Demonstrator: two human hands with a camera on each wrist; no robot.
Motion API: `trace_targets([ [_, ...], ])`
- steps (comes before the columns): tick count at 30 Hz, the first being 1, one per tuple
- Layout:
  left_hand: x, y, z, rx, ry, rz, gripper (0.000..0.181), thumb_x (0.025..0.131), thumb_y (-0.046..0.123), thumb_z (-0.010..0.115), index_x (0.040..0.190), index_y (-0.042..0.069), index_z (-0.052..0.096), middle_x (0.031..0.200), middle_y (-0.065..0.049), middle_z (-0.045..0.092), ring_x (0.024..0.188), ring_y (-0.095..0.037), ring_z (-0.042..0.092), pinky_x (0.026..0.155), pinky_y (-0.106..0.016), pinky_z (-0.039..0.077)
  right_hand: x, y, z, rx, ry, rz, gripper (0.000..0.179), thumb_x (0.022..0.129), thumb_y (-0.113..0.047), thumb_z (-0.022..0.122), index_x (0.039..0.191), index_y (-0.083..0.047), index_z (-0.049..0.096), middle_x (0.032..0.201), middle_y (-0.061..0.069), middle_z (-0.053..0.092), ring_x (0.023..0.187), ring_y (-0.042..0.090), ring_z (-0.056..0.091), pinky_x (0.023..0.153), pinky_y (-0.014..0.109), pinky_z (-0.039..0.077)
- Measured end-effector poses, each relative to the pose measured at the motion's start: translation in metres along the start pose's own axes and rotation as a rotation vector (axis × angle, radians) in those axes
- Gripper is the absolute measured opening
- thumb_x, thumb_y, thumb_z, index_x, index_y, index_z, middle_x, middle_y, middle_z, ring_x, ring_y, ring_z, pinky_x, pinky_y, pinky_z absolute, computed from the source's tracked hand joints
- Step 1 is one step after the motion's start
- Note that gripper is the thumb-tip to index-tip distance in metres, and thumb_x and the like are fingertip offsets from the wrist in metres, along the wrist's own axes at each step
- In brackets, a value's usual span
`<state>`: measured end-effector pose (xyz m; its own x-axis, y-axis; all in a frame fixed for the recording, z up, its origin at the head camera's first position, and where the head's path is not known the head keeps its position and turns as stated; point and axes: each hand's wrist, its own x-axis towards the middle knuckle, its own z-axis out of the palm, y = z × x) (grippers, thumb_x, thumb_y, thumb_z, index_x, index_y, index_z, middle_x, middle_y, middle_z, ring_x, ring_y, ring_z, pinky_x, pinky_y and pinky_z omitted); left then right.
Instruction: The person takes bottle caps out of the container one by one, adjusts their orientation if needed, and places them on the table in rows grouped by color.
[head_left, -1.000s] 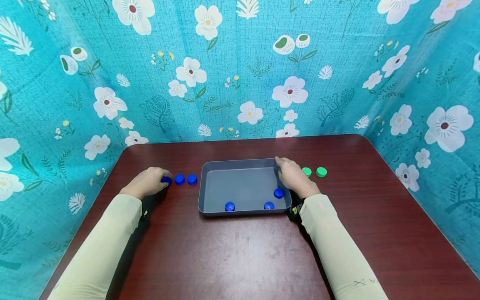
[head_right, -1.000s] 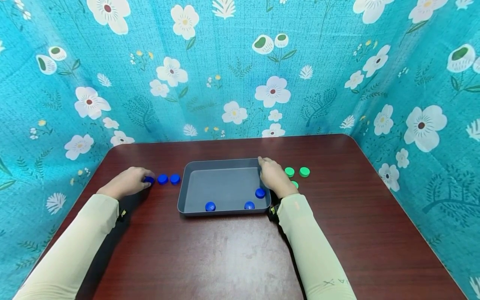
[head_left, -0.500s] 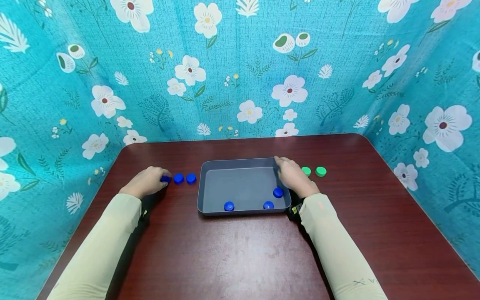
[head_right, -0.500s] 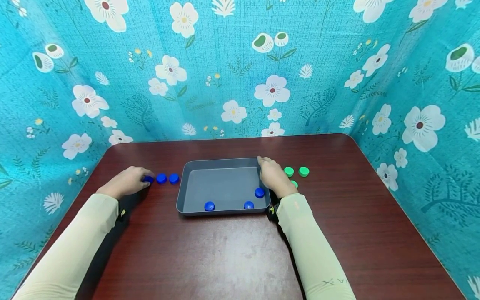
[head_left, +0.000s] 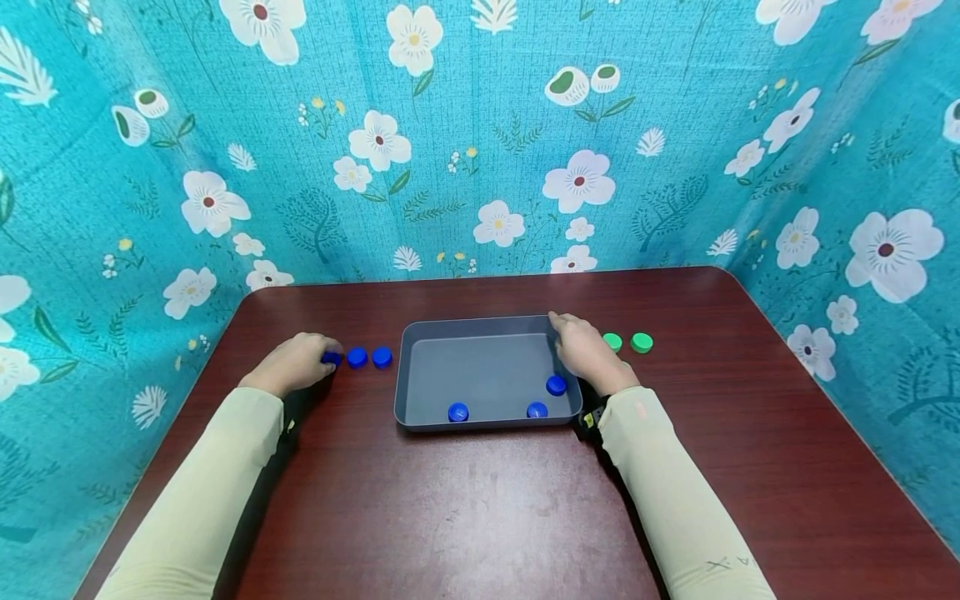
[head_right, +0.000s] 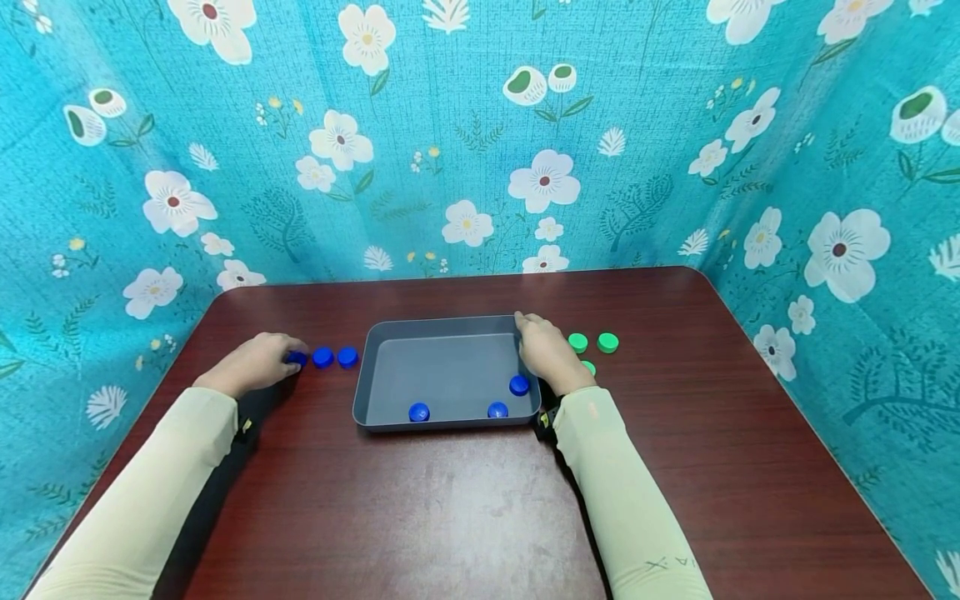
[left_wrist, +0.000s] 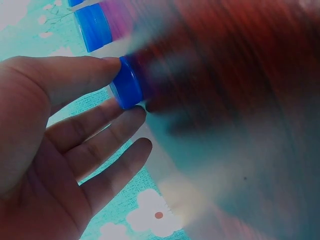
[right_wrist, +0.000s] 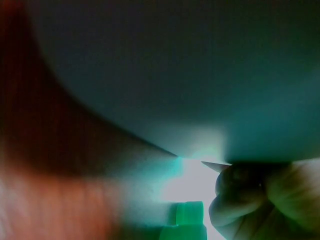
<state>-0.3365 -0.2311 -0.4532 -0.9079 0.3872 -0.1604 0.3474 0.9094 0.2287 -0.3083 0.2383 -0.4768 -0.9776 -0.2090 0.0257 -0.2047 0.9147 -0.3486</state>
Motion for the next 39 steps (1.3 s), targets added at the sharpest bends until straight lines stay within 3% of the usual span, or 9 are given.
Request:
trace_targets([
  [15, 0.001, 0.000, 0.003, -0.002, 0.015, 0.001, 0.035, 0.092, 0.011, 0.065, 0.125, 0.002, 0.064, 0.122, -0.019, 0.062, 0.118, -0.041, 0.053, 0.095, -0.058, 0.043, 0.000, 0.002, 0.000, 0.011, 0.000, -0.003, 0.053, 0.099, -0.005, 0.050, 0.148, 0.004, 0.034, 0.145, 0.023, 0.041, 0.133, 0.037, 0.041, 0.103, 0.050, 0.039],
  [23, -0.002, 0.003, -0.005, -0.025, 0.031, -0.025, 0.035, 0.092, 0.014, 0.067, 0.125, 0.003, 0.064, 0.120, -0.018, 0.062, 0.116, -0.040, 0.053, 0.093, -0.058, 0.045, -0.001, 0.003, 0.000, 0.013, 0.004, -0.007, 0.052, 0.099, -0.004, 0.048, 0.148, 0.004, 0.034, 0.145, 0.024, 0.042, 0.132, 0.037, 0.041, 0.102, 0.050, 0.039],
  [32, -0.003, 0.017, -0.020, 0.025, 0.107, 0.054, 0.038, 0.091, 0.015, 0.067, 0.126, 0.000, 0.063, 0.121, -0.019, 0.062, 0.115, -0.039, 0.054, 0.094, -0.056, 0.045, -0.001, 0.002, 0.000, 0.014, 0.004, 0.001, 0.052, 0.099, -0.005, 0.048, 0.149, 0.003, 0.034, 0.146, 0.023, 0.041, 0.132, 0.037, 0.042, 0.103, 0.050, 0.039],
  [39, 0.002, 0.042, -0.031, 0.074, 0.133, 0.100, 0.038, 0.090, 0.017, 0.069, 0.125, 0.002, 0.064, 0.122, -0.017, 0.062, 0.117, -0.036, 0.055, 0.095, -0.054, 0.045, 0.001, 0.003, 0.001, 0.006, 0.005, -0.004, 0.052, 0.099, -0.005, 0.047, 0.148, 0.003, 0.034, 0.146, 0.023, 0.041, 0.132, 0.037, 0.042, 0.102, 0.050, 0.039],
])
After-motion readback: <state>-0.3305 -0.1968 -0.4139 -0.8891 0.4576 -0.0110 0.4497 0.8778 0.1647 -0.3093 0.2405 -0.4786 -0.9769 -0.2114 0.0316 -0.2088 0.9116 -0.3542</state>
